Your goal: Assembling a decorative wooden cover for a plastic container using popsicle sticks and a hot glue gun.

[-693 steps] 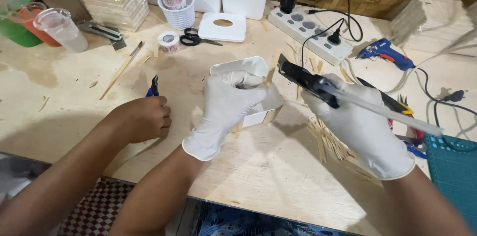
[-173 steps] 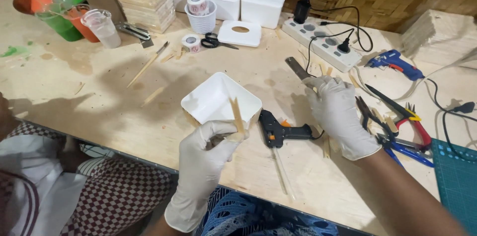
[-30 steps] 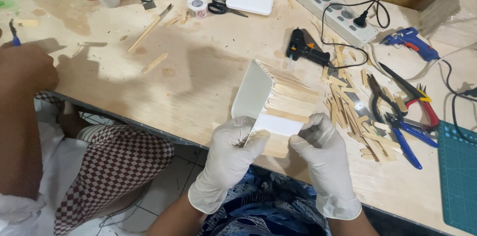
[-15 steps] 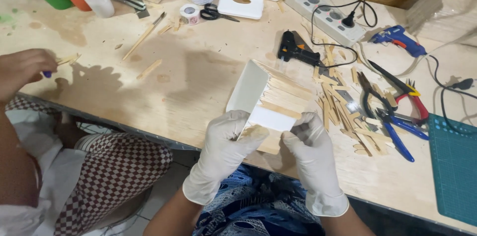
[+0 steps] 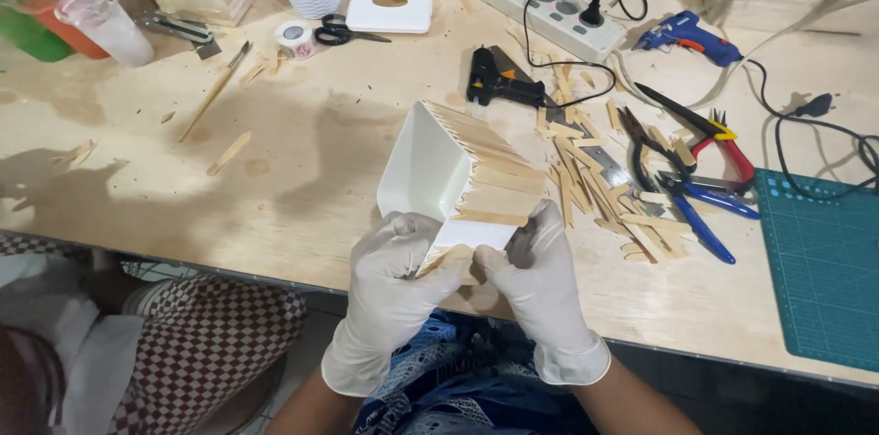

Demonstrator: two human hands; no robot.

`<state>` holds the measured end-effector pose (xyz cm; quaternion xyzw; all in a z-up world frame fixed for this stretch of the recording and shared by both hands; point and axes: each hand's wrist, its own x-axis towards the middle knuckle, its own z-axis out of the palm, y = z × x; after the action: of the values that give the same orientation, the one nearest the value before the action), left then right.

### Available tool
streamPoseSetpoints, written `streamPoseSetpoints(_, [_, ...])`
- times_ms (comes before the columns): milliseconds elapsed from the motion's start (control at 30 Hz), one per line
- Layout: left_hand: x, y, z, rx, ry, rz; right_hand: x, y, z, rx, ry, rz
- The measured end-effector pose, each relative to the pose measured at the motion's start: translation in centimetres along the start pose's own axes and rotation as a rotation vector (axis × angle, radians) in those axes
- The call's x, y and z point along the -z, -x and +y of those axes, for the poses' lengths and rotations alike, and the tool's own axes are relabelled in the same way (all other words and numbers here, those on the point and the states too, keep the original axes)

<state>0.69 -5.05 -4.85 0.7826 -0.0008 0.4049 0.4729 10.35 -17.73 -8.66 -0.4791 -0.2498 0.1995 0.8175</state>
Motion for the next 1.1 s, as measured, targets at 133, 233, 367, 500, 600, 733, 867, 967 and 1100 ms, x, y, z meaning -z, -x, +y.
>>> streamPoseSetpoints(133, [-0.2,0.5,-1.3,0.185,0.094,0.025,0.3,-0.3,-0.2,-0.086,0.028,0.043])
streamPoseSetpoints(233, [-0.1,0.8,-2.4,0.376,0.182,0.066,1.1,-0.4,-1.0,-0.175,-0.001,0.067])
streamPoseSetpoints(367, [0.5,0.2,-3.1,0.436,0.146,0.035,4.4,-1.0,-1.5,-0.2,-0.121,0.08])
streamPoseSetpoints(500, [2.1,-2.0,-3.0,0.265,-0.077,0.002,8.0,-1.6,-5.6,-0.137,0.063,0.122])
streamPoseSetpoints(600, [3.1,-3.7,-4.8,-0.097,-0.381,-0.031,8.8,-2.6,-8.9,-0.059,0.496,0.196])
streamPoseSetpoints(733, [2.9,-4.1,-6.3,0.08,-0.805,-0.229,10.0,-5.1,-9.4,-0.26,1.023,0.202])
streamPoseSetpoints(867, [2.4,-5.4,-5.8,0.266,-1.032,-0.498,9.1,-8.1,-8.5,-0.356,1.547,-0.153])
streamPoseSetpoints(967, [2.5,-6.5,-6.5,0.358,-1.088,-0.578,9.8,-8.7,-7.1,-0.101,1.666,-0.419])
streamPoseSetpoints(1100, [2.8,-6.4,-8.8,0.398,-1.119,-0.581,13.4,-10.3,-5.1,0.274,1.979,-0.679])
